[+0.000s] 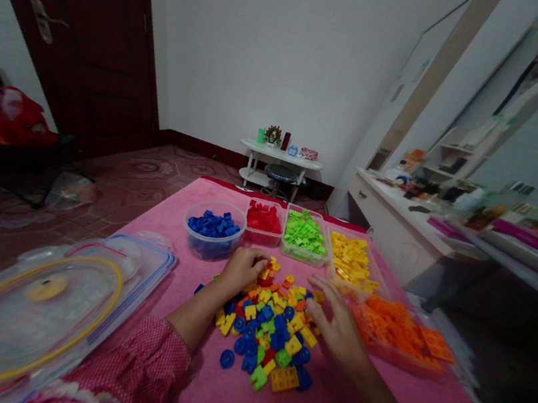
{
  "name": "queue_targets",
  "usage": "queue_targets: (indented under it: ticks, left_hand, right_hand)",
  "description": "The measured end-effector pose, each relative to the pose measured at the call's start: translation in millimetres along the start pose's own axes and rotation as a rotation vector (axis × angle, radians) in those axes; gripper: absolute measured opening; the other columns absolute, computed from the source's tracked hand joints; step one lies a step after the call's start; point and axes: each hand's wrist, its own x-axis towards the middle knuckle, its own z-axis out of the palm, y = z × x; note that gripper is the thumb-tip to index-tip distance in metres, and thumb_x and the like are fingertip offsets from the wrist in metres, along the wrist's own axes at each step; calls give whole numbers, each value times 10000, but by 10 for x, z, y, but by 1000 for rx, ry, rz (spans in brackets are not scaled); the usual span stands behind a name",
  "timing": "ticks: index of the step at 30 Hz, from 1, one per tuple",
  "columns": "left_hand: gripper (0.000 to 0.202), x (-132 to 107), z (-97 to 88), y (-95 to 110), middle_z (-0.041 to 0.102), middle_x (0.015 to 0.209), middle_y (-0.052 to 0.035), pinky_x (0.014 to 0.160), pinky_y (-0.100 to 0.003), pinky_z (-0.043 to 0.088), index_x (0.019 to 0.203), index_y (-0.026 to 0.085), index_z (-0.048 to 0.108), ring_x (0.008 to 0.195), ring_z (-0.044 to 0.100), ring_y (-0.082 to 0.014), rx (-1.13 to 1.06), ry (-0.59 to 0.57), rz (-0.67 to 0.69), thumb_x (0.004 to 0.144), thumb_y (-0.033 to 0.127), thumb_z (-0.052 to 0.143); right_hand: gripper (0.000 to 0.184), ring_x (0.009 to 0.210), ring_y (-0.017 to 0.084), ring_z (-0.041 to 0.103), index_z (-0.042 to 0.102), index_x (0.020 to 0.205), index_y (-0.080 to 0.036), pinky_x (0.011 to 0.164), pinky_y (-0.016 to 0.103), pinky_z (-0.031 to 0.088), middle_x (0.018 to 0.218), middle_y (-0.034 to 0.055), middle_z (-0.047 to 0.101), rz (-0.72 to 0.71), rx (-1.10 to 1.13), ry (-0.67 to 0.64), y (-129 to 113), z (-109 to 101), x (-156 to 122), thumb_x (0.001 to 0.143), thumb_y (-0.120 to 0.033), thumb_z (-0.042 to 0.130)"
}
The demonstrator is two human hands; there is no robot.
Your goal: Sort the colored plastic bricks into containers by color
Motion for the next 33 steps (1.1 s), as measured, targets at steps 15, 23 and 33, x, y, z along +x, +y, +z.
queue_targets:
  ticks: [15, 23, 33]
  left_hand:
    - [281, 26, 53, -137, 721, 811, -54, 640, -233, 417, 901, 134, 721, 718, 620, -164, 32, -35, 7, 767, 242, 499]
    - [288, 48, 106, -224, 719, 815, -48, 648, -235, 424, 921, 144, 718, 721, 619, -163, 8, -33, -15, 758, 268, 516]
    - [303, 63, 85, -220, 718, 783, -44, 623, -224, 426, 907, 125, 722, 679, 614, -153, -23, -60, 3, 769, 278, 499]
  right_hand:
    - [675, 1366, 262, 244, 226, 1444, -210, 1106, 462, 227, 1492, 103, 267, -66, -237, -67, 372, 185, -660, 867, -503, 418]
    - [902, 1402, 320, 32, 209, 1456, -260, 1105, 513, 187, 1548, 70, -24, -204, -352, -258, 117, 265, -710, 715, -573, 617]
    - [596, 1408, 247, 84, 319, 1415, -253, 1123, 482, 171, 1539, 73, 116, -183, -261, -159, 34, 496, -345, 869, -432, 475]
